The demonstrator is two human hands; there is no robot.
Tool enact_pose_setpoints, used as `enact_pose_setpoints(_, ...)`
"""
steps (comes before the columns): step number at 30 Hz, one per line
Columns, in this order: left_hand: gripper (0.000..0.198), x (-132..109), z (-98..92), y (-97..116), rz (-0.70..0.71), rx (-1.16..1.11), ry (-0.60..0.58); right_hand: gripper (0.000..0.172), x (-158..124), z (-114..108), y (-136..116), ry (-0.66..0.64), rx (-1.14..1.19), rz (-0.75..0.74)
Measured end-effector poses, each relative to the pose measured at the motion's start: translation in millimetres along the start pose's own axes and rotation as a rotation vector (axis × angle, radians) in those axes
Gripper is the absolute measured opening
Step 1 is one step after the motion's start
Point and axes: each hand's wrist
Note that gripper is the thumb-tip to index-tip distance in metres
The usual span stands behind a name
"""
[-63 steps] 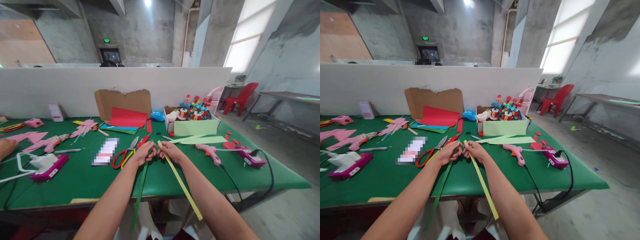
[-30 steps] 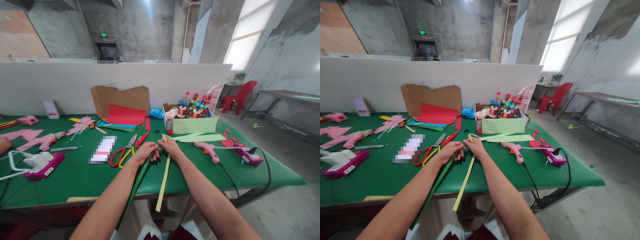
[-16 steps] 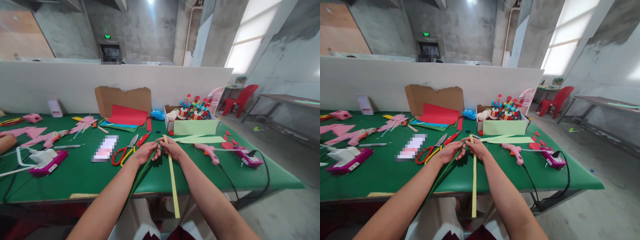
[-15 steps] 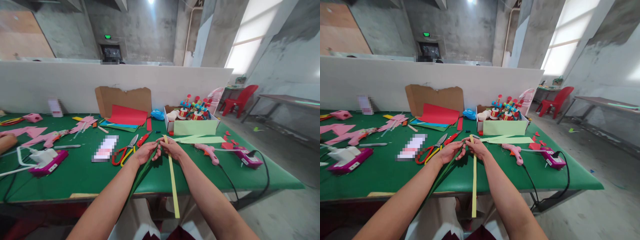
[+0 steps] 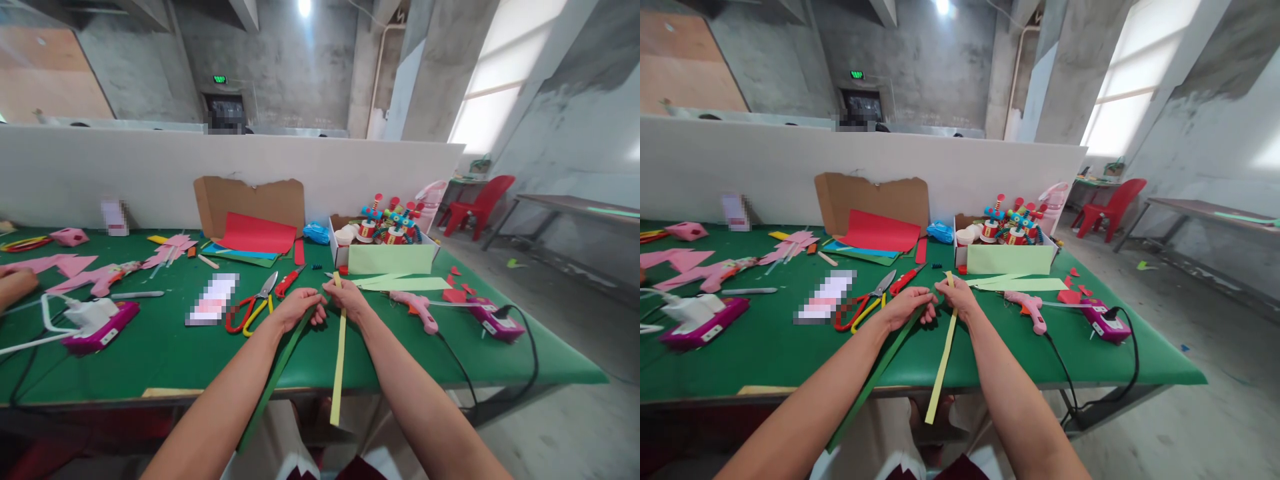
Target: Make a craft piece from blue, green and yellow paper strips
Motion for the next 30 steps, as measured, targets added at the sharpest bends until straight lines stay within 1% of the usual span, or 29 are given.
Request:
enact_pose_setpoints(2,0.027,0.9,-0.4,0.3,0.0,-0.006,0.017,0.033,0.4,0.3,-0.4,0.014,0.015,0.019)
enact_pose_setpoints(4,0.026,1.3,-0.2,0.6,-0.003,-0.015,0.027,0.034,-0.3,0.9,-0.7,0.013,-0.033,0.001)
enact_pose_setpoints(6,0.026,1.6,0.2,0.5,-0.008,-0.02,0.024,0.033,-1.4,1.9,-0.4,0.001,-0.127,-0.068)
enact_pose_setpoints(8,0.026,2.0,0.5,0.2,-0.014,-0.021,0.017,0.031,-1.6,2.7,0.8,0.021,-0.203,-0.145)
enact_pose_setpoints(12,0.026,2.9,-0.5,-0.6,-0.021,-0.011,0.008,0.027,3.1,0.9,4.7,0.134,-0.284,-0.229)
enact_pose_setpoints(14,0.027,2.8,-1.1,-0.7,-0.028,0.0,-0.008,0.025,6.7,-2.7,6.5,0.198,-0.295,-0.243)
enact_pose_setpoints(15,0.027,2.5,-1.3,-0.6,-0.033,0.007,-0.018,0.024,8.3,-4.9,7.3,0.239,-0.281,-0.23)
enact_pose_setpoints(17,0.026,1.7,-1.1,0.2,-0.043,0.017,-0.025,0.022,10.7,-8.8,9.3,0.297,-0.227,-0.158)
enact_pose_setpoints(19,0.024,0.9,-0.6,1.9,-0.042,0.021,0.011,0.021,12.1,-9.9,12.0,0.266,-0.195,-0.07)
enact_pose_setpoints(20,0.022,0.5,-0.4,3.0,-0.035,0.02,0.049,0.019,12.4,-8.9,13.4,0.23,-0.211,-0.053)
enact_pose_setpoints(21,0.021,0.2,-0.2,4.4,-0.024,0.017,0.096,0.018,12.7,-6.8,14.8,0.204,-0.256,-0.067)
enact_pose_setpoints(24,0.016,-0.5,-0.1,8.2,0.026,-0.003,0.254,0.016,13.0,2.1,17.0,0.209,-0.501,-0.249)
enact_pose_setpoints(26,0.014,-0.7,-0.3,9.7,0.047,-0.013,0.317,0.021,12.7,5.7,15.8,0.201,-0.626,-0.341)
enact_pose_setpoints(28,0.013,-0.7,-0.7,9.9,0.059,-0.015,0.333,0.027,11.8,4.5,12.7,0.206,-0.683,-0.364)
enact_pose_setpoints(30,0.013,-0.6,-1.5,9.1,0.073,-0.018,0.327,0.03,10.2,-1.2,9.1,0.255,-0.727,-0.343)
Point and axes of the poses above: each hand's wrist, its own x-axis towards the middle knuckle, its own z-axis out of the palm, y = z × x, and after that the axes turned 9 degrees about -x, right-handed
